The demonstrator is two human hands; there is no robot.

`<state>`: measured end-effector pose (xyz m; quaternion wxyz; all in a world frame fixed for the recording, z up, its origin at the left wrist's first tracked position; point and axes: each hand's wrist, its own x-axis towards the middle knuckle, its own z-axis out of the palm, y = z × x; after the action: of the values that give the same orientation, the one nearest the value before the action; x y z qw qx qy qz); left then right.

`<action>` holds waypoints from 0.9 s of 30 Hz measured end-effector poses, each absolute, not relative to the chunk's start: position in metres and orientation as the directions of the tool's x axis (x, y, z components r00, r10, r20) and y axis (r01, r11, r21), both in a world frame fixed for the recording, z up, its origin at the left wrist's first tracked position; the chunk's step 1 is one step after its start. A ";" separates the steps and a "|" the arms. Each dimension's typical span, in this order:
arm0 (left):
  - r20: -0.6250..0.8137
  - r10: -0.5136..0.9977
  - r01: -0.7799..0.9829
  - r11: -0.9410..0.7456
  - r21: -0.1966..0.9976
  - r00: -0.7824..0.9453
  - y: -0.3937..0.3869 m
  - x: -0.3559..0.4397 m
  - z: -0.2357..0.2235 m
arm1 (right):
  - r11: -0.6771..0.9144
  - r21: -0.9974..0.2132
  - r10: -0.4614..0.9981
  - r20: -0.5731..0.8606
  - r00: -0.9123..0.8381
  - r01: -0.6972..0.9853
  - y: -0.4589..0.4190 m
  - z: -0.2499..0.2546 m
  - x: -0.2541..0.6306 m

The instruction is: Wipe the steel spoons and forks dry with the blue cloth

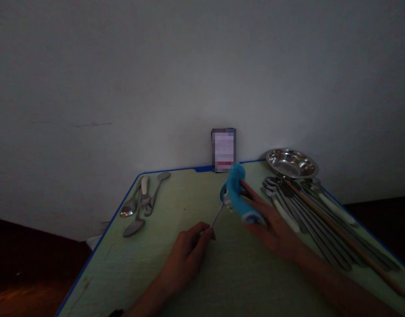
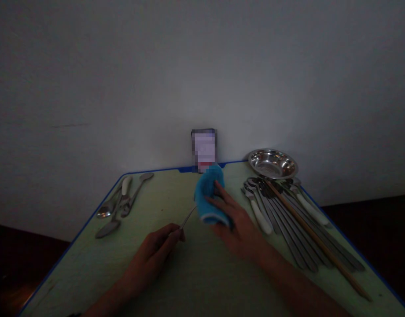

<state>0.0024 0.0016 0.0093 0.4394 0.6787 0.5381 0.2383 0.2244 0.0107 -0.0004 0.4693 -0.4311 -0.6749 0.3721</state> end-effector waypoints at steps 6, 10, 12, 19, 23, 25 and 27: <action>-0.081 0.904 0.604 -0.212 0.768 0.420 -0.002 0.002 0.009 | 0.139 -0.985 0.977 0.154 -0.148 -0.104 0.005 -0.006 0.205; -0.079 0.886 0.640 -0.267 0.720 0.458 -0.005 0.005 0.003 | -0.015 -0.971 1.000 -0.012 -0.014 -0.240 0.015 -0.014 0.198; -0.067 0.881 0.645 -0.289 0.708 0.468 -0.004 0.006 0.001 | 0.007 -0.978 1.000 0.006 0.007 -0.208 0.024 -0.017 0.192; -0.062 0.926 0.535 -0.159 0.830 0.373 0.009 0.011 0.007 | -0.005 -0.976 0.982 -0.046 0.185 -0.216 0.060 -0.025 0.166; -0.079 0.966 0.456 -0.044 0.889 0.247 0.012 0.010 0.004 | -0.064 -0.988 0.996 -0.072 0.054 -0.140 0.061 -0.022 0.169; -0.066 0.976 0.417 -0.027 0.909 0.206 0.015 0.008 0.000 | 0.008 -0.996 0.998 0.014 -0.067 -0.091 0.058 -0.019 0.172; -0.065 0.975 0.411 -0.029 0.911 0.212 0.019 0.007 -0.002 | 0.098 -0.990 0.974 0.115 -0.193 -0.099 0.056 -0.017 0.172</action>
<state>0.0069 0.0193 -0.0021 0.4407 0.6418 0.5397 0.3202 0.1718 0.0556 -0.0170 0.4955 -0.3973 -0.5507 0.5416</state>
